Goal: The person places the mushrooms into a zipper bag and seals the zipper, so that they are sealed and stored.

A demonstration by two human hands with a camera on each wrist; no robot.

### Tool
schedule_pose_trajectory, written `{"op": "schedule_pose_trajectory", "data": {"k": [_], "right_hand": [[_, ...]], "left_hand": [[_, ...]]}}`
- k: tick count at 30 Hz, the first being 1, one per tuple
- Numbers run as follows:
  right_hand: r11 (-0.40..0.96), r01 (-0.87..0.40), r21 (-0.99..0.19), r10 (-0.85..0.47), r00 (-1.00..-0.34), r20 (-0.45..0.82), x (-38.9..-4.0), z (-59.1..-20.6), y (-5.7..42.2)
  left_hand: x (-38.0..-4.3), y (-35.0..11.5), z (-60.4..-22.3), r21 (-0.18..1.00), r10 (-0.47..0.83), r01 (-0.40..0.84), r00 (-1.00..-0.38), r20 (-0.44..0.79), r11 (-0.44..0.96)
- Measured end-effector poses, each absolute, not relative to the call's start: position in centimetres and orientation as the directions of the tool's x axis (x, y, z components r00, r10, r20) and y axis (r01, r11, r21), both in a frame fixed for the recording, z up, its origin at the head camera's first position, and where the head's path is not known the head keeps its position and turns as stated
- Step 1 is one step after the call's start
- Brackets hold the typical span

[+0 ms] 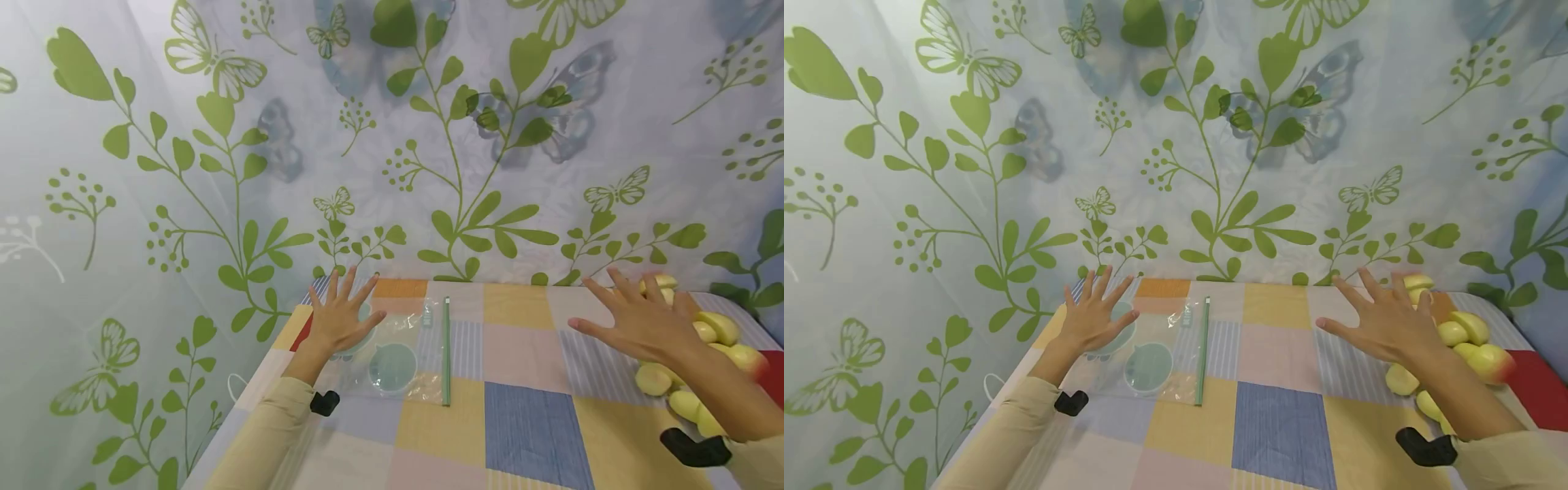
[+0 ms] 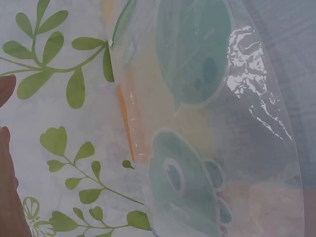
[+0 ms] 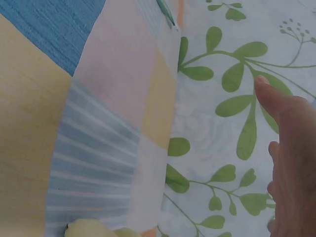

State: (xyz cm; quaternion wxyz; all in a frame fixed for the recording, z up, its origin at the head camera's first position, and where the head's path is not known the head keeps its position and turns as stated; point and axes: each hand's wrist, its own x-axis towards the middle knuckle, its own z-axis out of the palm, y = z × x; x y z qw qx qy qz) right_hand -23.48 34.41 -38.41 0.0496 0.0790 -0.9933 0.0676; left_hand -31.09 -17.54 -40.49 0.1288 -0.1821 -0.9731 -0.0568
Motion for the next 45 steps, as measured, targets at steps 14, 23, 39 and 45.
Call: {"op": "schedule_pose_trajectory", "data": {"k": [14,23,39,45], "right_hand": [[0.962,-0.245,-0.120,-0.226,-0.962,0.152,-24.4,-39.1,31.0],[0.949,-0.262,-0.178,-0.241,-0.961,0.133,-25.0,-39.8,28.2],[0.898,-0.357,-0.257,-0.317,-0.930,0.184,-26.1,-41.8,25.1],[0.872,-0.407,-0.272,-0.360,-0.910,0.206,-26.5,-43.1,24.2]], "left_hand": [[-31.2,-17.9,-41.8,0.105,0.378,0.420,-0.882,0.281,0.901],[-30.9,-17.7,-43.0,0.166,0.401,0.446,-0.883,0.245,0.880],[-31.1,-17.1,-45.8,0.206,0.421,0.470,-0.874,0.241,0.858],[-31.4,-16.9,-47.1,0.289,0.446,0.507,-0.859,0.251,0.812]]}}
